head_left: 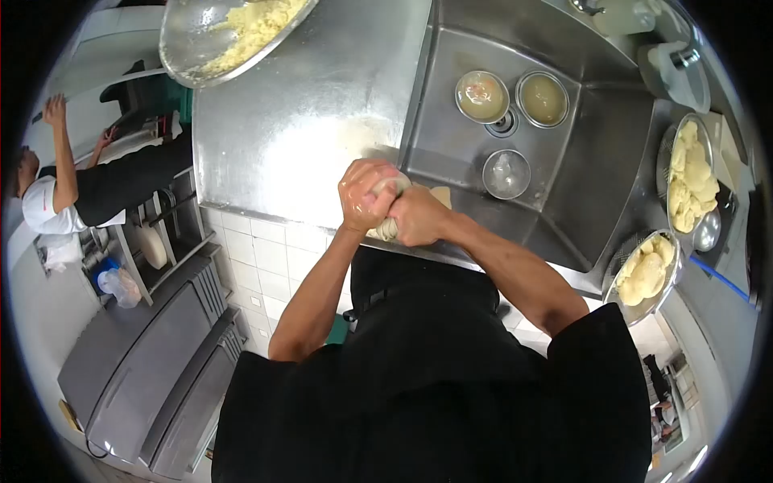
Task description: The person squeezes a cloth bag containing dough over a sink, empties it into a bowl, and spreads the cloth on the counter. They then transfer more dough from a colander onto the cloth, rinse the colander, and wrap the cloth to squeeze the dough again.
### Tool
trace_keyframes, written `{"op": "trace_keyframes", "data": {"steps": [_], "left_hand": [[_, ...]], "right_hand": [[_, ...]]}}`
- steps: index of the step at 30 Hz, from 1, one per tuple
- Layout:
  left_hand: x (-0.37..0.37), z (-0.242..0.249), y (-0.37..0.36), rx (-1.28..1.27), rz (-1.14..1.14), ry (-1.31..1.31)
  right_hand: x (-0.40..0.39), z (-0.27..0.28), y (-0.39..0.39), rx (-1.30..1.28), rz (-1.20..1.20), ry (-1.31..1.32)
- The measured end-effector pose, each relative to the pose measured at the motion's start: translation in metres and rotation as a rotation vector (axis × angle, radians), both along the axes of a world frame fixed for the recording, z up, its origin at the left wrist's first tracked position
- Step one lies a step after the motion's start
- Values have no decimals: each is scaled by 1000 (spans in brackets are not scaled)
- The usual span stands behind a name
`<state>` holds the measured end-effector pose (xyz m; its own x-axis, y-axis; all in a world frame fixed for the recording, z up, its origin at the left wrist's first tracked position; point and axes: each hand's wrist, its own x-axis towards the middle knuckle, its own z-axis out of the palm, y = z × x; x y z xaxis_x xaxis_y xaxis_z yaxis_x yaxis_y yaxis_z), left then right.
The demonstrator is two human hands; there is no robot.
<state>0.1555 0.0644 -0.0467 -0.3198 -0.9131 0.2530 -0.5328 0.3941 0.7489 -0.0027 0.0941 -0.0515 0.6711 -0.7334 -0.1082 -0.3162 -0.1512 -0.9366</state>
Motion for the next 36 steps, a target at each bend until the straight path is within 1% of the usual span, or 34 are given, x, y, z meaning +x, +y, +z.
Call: {"op": "trace_keyframes", "data": {"steps": [1,3,7,8,9,10,11,12,13,14,15,17,19,21,23,24,25,26,27,29,30,32,33,34,35,36], "left_hand": [[-3,2,4,27,11,19],[-4,5,6,52,-3,24],[-2,3,3,122,9,70],[0,-3,4,91,-10,54],[5,-9,-3,83,-48,128],[7,-16,-15,26,-78,114],[7,-13,-5,7,-104,100],[3,-7,8,24,-89,98],[-2,-8,-2,19,-42,120],[0,-5,-4,34,3,130],[0,-2,-2,19,9,110],[-2,-3,1,34,27,114],[-4,-3,7,60,35,118],[-2,-9,3,9,5,142],[5,-14,-9,21,-49,149],[3,-8,0,23,-74,79],[-5,-1,-3,-41,-90,5],[-11,-7,3,52,-27,85],[-7,0,0,52,-19,62],[-16,6,3,163,-15,-51],[-22,13,7,143,-24,-51],[-37,25,13,165,-36,118],[-37,35,21,182,-38,117],[-31,30,33,151,59,26],[-20,17,46,128,154,-60],[-7,9,62,100,289,-264]], "right_hand": [[-1,4,2,-6,-5,-2],[2,8,0,67,73,161],[3,6,3,84,92,167],[4,-1,6,85,121,146],[9,-9,1,73,137,125],[13,-13,3,-70,-35,-52],[13,-10,18,-29,-43,-56],[7,1,17,64,-17,-22],[3,2,-3,92,22,24],[4,-2,-3,64,64,105],[4,1,-1,49,70,85],[3,3,3,12,-7,96],[-4,2,15,11,4,72],[3,-9,7,-41,4,7],[9,-16,-1,17,-24,-41],[5,-13,5,117,3,-21],[-5,-9,-2,153,43,-1],[-12,-2,-2,52,4,-40],[-7,1,-5,14,48,56],[-14,13,1,-64,40,249],[-22,22,8,-83,28,251],[-50,36,17,-87,-28,341],[-68,35,22,-96,-91,379],[-88,32,26,-110,-158,418],[-105,28,33,-88,-278,363],[-121,22,41,-65,-400,309]]}}
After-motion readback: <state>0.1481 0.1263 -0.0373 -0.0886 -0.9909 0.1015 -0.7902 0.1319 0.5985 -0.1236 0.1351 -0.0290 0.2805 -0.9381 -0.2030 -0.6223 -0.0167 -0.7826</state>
